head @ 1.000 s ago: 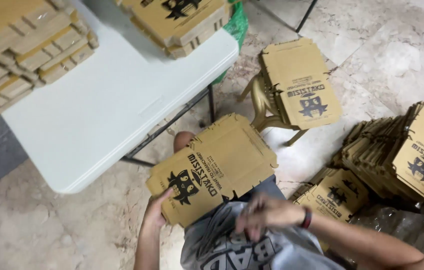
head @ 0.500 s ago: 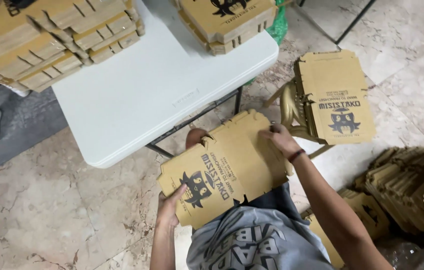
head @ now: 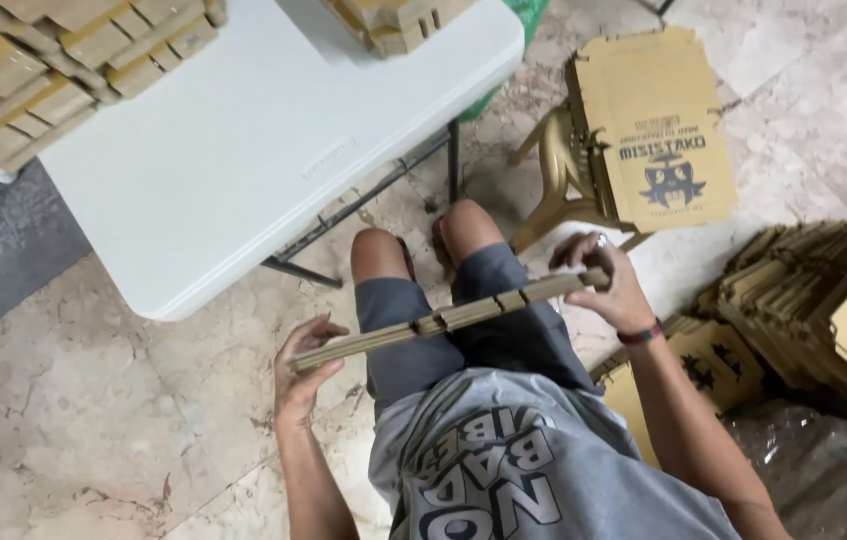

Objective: Folding flat cardboard templates into boxes and stacking them on a table.

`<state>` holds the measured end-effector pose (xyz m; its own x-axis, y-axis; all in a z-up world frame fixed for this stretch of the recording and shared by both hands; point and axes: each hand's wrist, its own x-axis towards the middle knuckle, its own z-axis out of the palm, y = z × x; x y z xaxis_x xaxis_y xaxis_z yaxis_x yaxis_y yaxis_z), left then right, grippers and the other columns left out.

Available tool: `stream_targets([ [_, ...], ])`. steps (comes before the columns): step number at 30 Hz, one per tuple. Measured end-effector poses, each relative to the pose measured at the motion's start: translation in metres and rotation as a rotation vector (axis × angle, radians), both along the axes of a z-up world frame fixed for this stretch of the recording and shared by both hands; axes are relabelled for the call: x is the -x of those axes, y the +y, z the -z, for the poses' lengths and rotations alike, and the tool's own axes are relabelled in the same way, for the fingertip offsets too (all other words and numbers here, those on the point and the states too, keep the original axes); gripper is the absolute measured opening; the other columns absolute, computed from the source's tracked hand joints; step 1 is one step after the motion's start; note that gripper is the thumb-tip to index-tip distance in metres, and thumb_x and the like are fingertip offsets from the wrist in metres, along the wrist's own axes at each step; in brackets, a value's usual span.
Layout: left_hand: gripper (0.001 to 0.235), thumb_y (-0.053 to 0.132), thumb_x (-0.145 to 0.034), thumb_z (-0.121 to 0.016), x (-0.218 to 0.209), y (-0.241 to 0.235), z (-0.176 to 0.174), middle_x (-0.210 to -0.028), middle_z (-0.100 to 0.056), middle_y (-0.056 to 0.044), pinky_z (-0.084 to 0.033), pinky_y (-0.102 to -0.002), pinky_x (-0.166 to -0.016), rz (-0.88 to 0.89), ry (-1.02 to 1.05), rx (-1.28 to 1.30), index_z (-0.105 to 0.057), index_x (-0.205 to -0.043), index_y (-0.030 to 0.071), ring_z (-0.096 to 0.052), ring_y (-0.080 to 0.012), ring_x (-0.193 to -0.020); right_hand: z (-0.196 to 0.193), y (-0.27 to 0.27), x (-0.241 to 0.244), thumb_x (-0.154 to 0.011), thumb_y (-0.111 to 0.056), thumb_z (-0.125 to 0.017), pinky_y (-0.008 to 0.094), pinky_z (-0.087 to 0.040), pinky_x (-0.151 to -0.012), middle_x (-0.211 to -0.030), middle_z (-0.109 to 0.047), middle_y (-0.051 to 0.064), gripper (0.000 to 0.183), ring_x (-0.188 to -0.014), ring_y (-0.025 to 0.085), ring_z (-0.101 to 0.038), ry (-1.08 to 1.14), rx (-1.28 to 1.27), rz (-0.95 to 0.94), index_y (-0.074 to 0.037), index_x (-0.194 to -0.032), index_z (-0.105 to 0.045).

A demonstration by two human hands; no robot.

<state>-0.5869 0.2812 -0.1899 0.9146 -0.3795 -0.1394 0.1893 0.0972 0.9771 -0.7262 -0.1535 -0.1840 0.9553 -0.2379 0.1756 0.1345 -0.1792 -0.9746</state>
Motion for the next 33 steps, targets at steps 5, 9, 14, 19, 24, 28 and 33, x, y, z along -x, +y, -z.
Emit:
stream_targets([
  [5, 0.091, 0.011, -0.06, -0.092, -0.007, -0.002, -0.001, -0.114, -0.069, -0.029, -0.055, -0.049, -0.095, -0.051, -0.111, 0.019, -0.056, -0.143, 0.0, -0.064, -0.0381, -0.115, -0.056, 0.008, -0.027, -0.076, -0.037, -0.088, 0.041, -0.049, -0.098, -0.106, -0.073, 0.011, 0.054, -0.105, 0.02, -0.065, -0.006, -0.037, -0.256, -0.003, -0.113, -0.071],
  [9, 0.073, 0.005, -0.062, -0.093, -0.014, -0.003, 0.039, -0.105, -0.074, -0.026, -0.057, -0.039, -0.089, -0.042, -0.1, 0.041, -0.065, -0.128, -0.007, -0.07, -0.0311, -0.107, -0.06, -0.005, -0.039, -0.086, -0.01, -0.082, 0.033, -0.052, -0.069, -0.072, -0.066, 0.006, 0.009, -0.072, 0.012, -0.061, 0.013, 0.028, -0.406, -0.003, -0.084, -0.075],
  [14, 0.065, 0.014, -0.072, -0.093, -0.003, -0.015, -0.001, -0.118, -0.073, -0.025, -0.055, -0.044, -0.097, -0.186, -0.233, -0.349, -0.069, -0.13, 0.001, -0.068, -0.0301, -0.111, -0.046, -0.019, -0.037, -0.08, -0.026, -0.086, 0.044, -0.055, -0.055, -0.061, -0.069, 0.026, 0.039, -0.05, 0.039, -0.068, 0.007, 0.555, -0.265, 0.007, -0.07, -0.068],
  [19, 0.063, 0.041, -0.086, -0.076, 0.04, -0.063, -0.051, -0.095, -0.077, -0.022, -0.06, -0.042, -0.082, -0.355, -0.057, -0.671, -0.062, -0.133, 0.001, -0.075, -0.0319, -0.085, -0.102, 0.054, -0.037, -0.092, -0.023, -0.072, 0.039, -0.048, -0.036, -0.061, -0.07, 0.019, 0.025, -0.041, 0.03, -0.063, -0.028, 0.843, -0.053, 0.003, -0.092, -0.071],
  [24, 0.065, 0.043, -0.097, -0.058, 0.046, -0.067, -0.099, -0.048, -0.061, -0.016, -0.049, -0.045, -0.042, -0.162, -0.415, -1.01, -0.053, -0.143, -0.003, -0.06, -0.0341, -0.04, -0.118, 0.083, -0.032, -0.097, -0.041, -0.066, 0.039, -0.037, -0.037, -0.042, -0.05, 0.008, 0.044, -0.031, 0.025, -0.047, 0.269, 0.899, 0.063, -0.003, -0.075, -0.065],
  [28, 0.028, 0.031, -0.089, -0.071, 0.032, -0.036, -0.128, -0.08, -0.056, -0.01, -0.034, -0.039, -0.073, -0.121, 0.369, -0.442, -0.062, -0.086, 0.004, -0.05, -0.0246, -0.075, -0.121, 0.028, -0.065, -0.089, -0.033, -0.072, 0.029, -0.046, -0.04, -0.053, -0.056, 0.002, 0.035, -0.039, 0.015, -0.051, 0.54, 0.608, -0.104, -0.018, -0.117, -0.058],
  [33, 0.068, 0.015, -0.077, -0.061, 0.063, -0.044, -0.105, -0.136, -0.066, -0.028, -0.046, -0.063, -0.106, -0.242, 0.923, 0.083, -0.058, -0.145, 0.002, -0.061, -0.0472, -0.125, -0.125, -0.023, -0.101, -0.067, -0.051, -0.069, 0.048, -0.06, -0.104, -0.144, -0.066, 0.015, 0.093, -0.132, 0.035, -0.065, 1.059, 0.236, -0.243, -0.009, -0.147, -0.051],
])
